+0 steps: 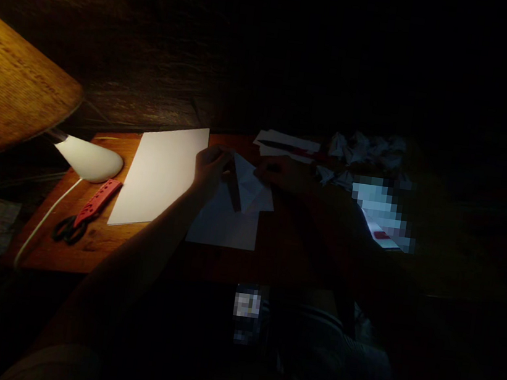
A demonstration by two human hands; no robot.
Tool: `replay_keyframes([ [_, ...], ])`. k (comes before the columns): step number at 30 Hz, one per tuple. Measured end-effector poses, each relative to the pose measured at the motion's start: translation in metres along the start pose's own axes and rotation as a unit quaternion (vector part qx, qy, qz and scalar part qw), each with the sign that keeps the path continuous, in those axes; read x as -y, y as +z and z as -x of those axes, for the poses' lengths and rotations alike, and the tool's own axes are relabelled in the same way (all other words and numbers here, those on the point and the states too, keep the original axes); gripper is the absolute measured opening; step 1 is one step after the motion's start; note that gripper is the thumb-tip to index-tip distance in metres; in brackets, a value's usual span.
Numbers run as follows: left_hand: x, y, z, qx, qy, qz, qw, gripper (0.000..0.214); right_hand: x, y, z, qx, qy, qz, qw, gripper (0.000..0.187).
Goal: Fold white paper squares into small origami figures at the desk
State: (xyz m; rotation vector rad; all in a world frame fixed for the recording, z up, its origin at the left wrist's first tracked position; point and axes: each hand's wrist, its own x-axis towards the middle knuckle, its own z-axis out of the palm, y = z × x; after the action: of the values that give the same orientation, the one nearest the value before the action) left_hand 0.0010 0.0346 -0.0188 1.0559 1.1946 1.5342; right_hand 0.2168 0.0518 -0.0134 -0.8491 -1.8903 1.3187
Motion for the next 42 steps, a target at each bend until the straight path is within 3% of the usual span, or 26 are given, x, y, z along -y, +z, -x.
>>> replay_keyframes([
  [4, 0.003, -0.002, -0.001, 0.022, 0.021, -0.017, 0.999, 0.033, -0.006, -0.001, -0.003, -0.016, 0.005, 0.002, 1.0, 0.037],
  [10, 0.002, -0.002, 0.005, 0.137, 0.057, -0.093, 0.984, 0.029, -0.006, -0.001, -0.005, -0.031, -0.013, -0.015, 0.999, 0.045],
  [19, 0.002, 0.0, 0.005, 0.135, 0.0, -0.066, 0.989, 0.018, -0.003, -0.002, -0.001, -0.007, -0.016, 0.039, 0.999, 0.041],
  [32, 0.007, -0.007, 0.0, 0.18, 0.057, -0.164, 0.968, 0.033, -0.011, -0.003, -0.006, 0.0, -0.039, 0.026, 0.999, 0.048],
  [38, 0.008, -0.007, 0.0, 0.159, 0.071, -0.137, 0.975, 0.038, -0.015, -0.004, -0.007, -0.006, -0.028, 0.011, 1.0, 0.047],
  [42, 0.009, -0.006, 0.0, 0.178, 0.068, -0.129, 0.973, 0.041, -0.015, -0.004, -0.007, -0.016, -0.036, 0.0, 0.999, 0.053],
])
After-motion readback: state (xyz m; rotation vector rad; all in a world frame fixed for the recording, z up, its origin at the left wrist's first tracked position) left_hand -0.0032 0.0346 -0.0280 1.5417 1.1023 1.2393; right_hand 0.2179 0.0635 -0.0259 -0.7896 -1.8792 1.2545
